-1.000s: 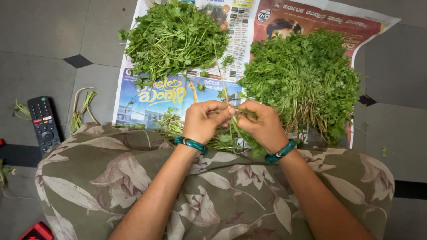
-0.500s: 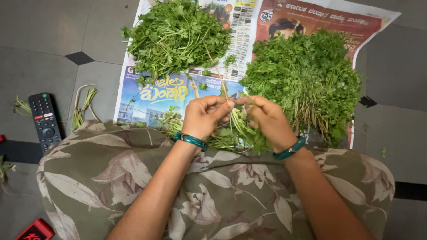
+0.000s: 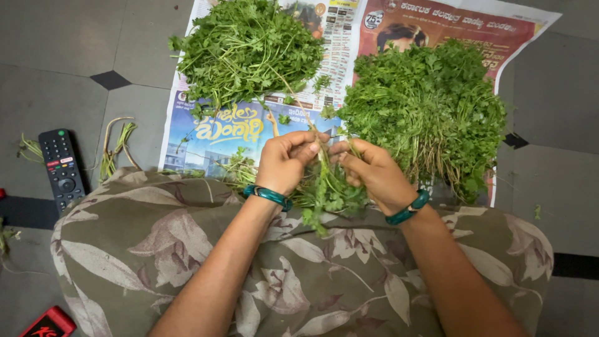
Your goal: The person sits on the floor and sorts through a large pile of green leafy herbs, picking up bunches and separating leaves from stems. The separated leaves are placed into a pile on the left side of the newspaper, while the stems are discarded to the right.
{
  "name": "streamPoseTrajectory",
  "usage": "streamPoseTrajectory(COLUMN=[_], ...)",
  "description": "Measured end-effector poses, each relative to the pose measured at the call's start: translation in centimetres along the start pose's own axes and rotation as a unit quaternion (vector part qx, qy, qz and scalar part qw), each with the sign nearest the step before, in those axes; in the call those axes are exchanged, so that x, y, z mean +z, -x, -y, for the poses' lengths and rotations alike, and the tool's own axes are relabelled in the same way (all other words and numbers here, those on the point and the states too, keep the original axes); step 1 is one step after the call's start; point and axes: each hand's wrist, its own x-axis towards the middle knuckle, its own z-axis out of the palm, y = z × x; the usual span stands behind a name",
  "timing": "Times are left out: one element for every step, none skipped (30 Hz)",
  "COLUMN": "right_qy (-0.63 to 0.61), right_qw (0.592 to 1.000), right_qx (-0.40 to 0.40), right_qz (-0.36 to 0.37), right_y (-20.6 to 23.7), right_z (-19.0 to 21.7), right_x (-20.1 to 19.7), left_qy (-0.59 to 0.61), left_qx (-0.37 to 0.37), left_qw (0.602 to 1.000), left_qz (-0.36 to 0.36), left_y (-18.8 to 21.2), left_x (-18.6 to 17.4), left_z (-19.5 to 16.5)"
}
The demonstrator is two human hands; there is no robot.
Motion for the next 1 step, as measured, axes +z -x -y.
streamPoseTrajectory(right_qy=[0.013], right_qw=[1.000], right_qx=[-0.006], right_qz=[-0.007], right_y=[0.00], right_z=[-0.23], right_x=[-0.11], left_qy=[-0.002], left_qx=[-0.022], left_qw=[1.000], left_qz=[0.000], left_y=[-0.01], left_x=[0.02], left_z=[0.12])
